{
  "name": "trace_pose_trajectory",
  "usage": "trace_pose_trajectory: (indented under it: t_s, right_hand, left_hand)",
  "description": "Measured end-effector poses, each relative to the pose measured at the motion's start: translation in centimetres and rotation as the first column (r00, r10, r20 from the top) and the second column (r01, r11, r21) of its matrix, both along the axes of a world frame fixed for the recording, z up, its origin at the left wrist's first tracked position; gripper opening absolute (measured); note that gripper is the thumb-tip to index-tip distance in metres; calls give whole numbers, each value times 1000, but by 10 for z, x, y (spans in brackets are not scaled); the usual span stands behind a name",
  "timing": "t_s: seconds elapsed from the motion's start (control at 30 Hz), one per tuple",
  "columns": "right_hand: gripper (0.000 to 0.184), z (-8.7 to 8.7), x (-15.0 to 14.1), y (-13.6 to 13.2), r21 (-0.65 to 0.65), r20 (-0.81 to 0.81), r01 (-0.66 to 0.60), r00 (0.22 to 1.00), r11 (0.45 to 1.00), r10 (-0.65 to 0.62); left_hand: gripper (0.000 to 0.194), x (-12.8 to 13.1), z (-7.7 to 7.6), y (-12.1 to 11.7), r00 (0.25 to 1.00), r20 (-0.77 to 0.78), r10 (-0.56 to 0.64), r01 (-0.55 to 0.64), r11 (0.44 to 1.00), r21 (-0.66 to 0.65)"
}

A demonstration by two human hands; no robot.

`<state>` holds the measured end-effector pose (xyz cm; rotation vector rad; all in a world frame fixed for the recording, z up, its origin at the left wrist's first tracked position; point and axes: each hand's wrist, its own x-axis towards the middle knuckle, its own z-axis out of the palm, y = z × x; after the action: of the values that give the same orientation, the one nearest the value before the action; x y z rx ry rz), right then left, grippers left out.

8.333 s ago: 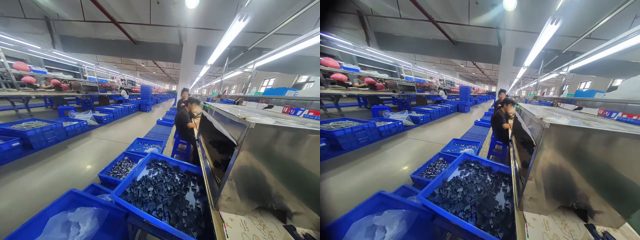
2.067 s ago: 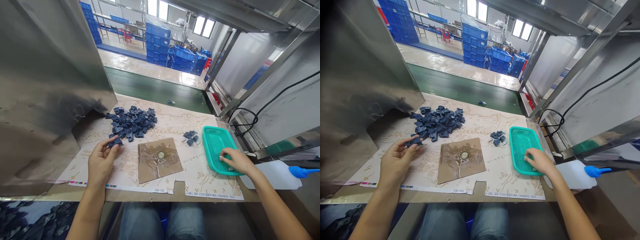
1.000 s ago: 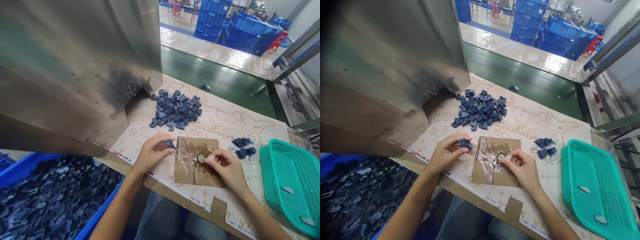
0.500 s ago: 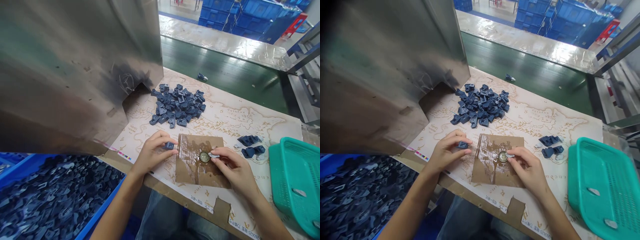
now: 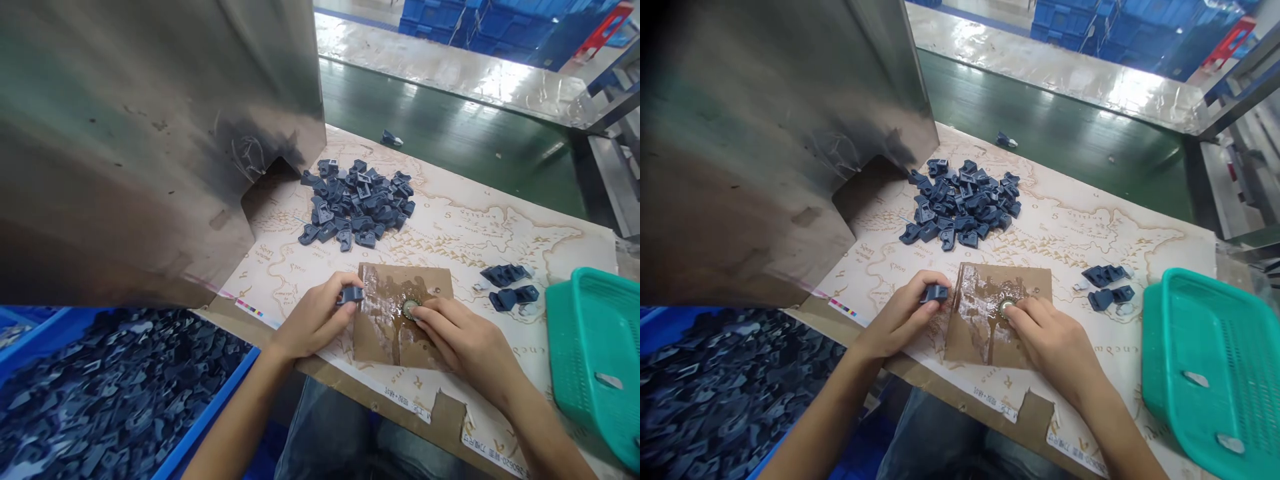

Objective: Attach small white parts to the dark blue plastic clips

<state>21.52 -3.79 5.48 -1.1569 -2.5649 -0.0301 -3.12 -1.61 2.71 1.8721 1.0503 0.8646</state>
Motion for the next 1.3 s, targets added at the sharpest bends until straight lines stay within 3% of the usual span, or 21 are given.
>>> trace_pose_trajectory:
  t_s: [0.1, 0.23, 0.43, 0.53, 0.93, 1.3]
  right_hand:
    - [18, 6, 1, -3, -14, -175, 21, 984, 1000, -23]
    - [15, 19, -2, -17, -114, -455, 25, 887, 993, -75]
    - [18, 27, -9, -31, -152, -615, -133, 789, 979, 12]
    - [18, 25, -9, -33, -143, -628, -185, 776, 972, 55]
    - [17, 20, -3, -36, -112, -599, -200, 795, 973, 94]
    - [18, 28, 5, -32, -105, -435, -286, 875, 953, 215]
  left_hand:
    - [17, 8, -2, -5, 997, 61, -43, 35, 991, 127]
    - [18, 26, -3, -20, 979, 192, -62, 2, 955, 297]
    - [25, 47, -8, -45, 932, 361, -39, -37, 979, 203]
    - [25, 51, -8, -50, 918, 395, -40, -29, 986, 166]
    - [26, 53, -2, -51, 921, 388, -35, -37, 983, 178]
    - [30, 44, 8, -48, 959, 236, -157, 72, 940, 333]
